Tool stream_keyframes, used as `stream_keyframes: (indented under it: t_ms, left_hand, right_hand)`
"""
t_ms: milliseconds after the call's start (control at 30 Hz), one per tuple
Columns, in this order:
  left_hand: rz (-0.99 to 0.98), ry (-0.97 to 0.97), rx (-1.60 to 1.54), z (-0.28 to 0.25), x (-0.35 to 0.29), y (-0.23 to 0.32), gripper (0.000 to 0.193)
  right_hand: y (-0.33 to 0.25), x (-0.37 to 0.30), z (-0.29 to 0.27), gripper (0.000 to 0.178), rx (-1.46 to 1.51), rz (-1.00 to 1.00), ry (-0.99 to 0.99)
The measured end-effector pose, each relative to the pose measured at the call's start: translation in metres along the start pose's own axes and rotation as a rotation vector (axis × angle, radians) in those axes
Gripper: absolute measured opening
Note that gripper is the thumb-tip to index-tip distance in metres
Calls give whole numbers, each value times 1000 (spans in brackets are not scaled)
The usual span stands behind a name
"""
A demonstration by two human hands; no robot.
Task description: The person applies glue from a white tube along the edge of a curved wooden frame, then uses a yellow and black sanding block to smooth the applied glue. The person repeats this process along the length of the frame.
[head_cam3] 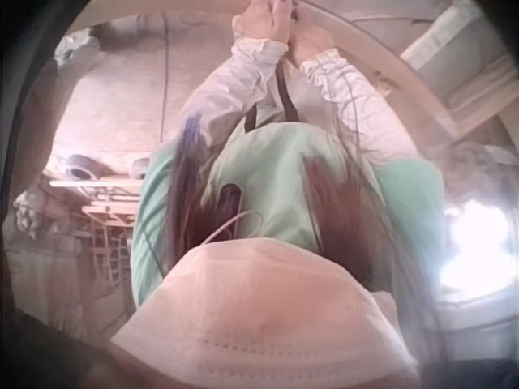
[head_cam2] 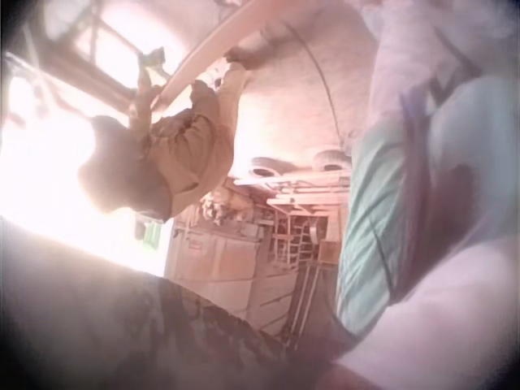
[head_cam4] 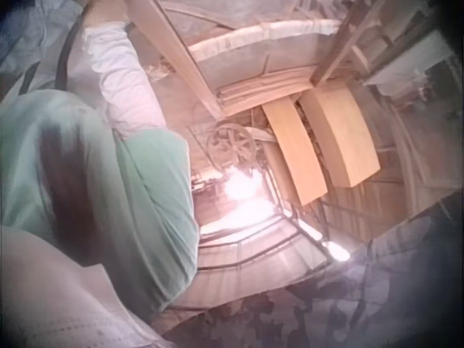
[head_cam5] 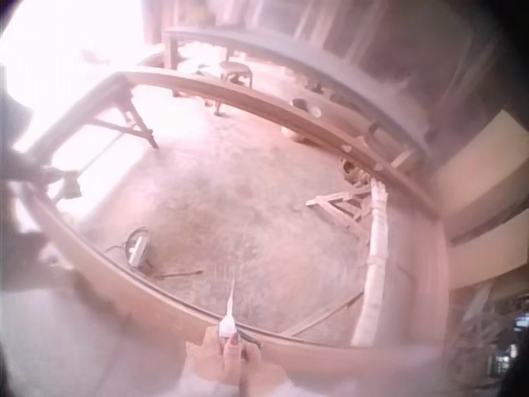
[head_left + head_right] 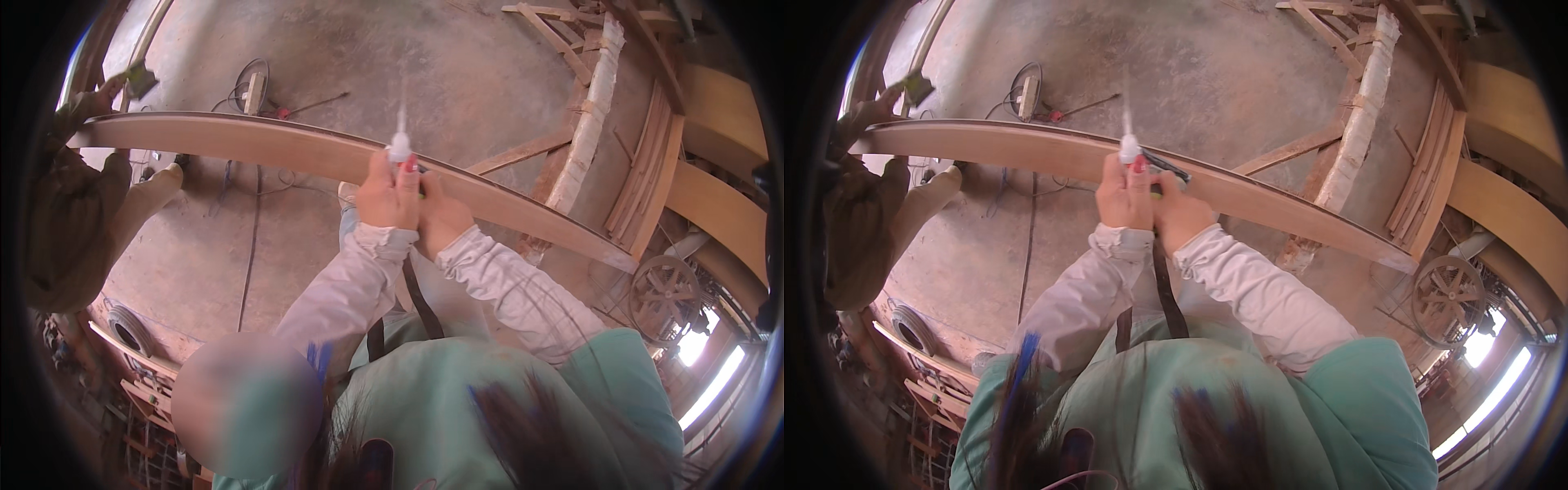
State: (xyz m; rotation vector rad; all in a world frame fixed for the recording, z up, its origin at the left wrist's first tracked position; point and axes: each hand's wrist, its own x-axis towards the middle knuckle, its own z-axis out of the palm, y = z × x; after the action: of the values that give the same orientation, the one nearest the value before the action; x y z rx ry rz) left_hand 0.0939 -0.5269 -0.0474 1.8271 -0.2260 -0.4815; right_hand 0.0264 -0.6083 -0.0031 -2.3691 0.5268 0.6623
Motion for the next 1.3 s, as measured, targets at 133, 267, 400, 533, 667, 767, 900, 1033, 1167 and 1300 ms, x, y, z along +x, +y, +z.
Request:
stream_keyframes:
  t_ms: [133,267,400,533,667,767,900,1033,1167,1300]
  left_hand:
    - [38,-88,-16,8,-5,10,29]
    - [39,35,34,-13,-2,2,27]
    - [-10,83,-61,-46,8,1,25]
    - [-23,52,-103,-39,8,4,26]
    - [14,-6,-58,-20,5,5,29]
    - [8,-34,-75,-6,1,6,30]
    - [39,-70,13,11,-7,3,28]
    - [64,-212,51,25,-17,19,27]
    - [28,-137,24,11,-21,11,21]
    - [12,54,-17,-35,2,4,23]
  right_hand:
    - [11,-13,5,47,1,-3,114]
    - [-4,-1,14,43,26,-100,106]
    - [-32,20,19,30,27,-187,79]
    - [-27,16,14,27,50,-192,60]
    - [-10,6,15,30,67,-129,110]
    - [0,-2,9,33,27,-63,74]
    - [14,-16,9,39,46,-28,131]
    - [25,-35,14,46,35,96,156]
    - [15,-33,20,46,73,23,179]
    - [-17,8,31,37,93,-203,184]
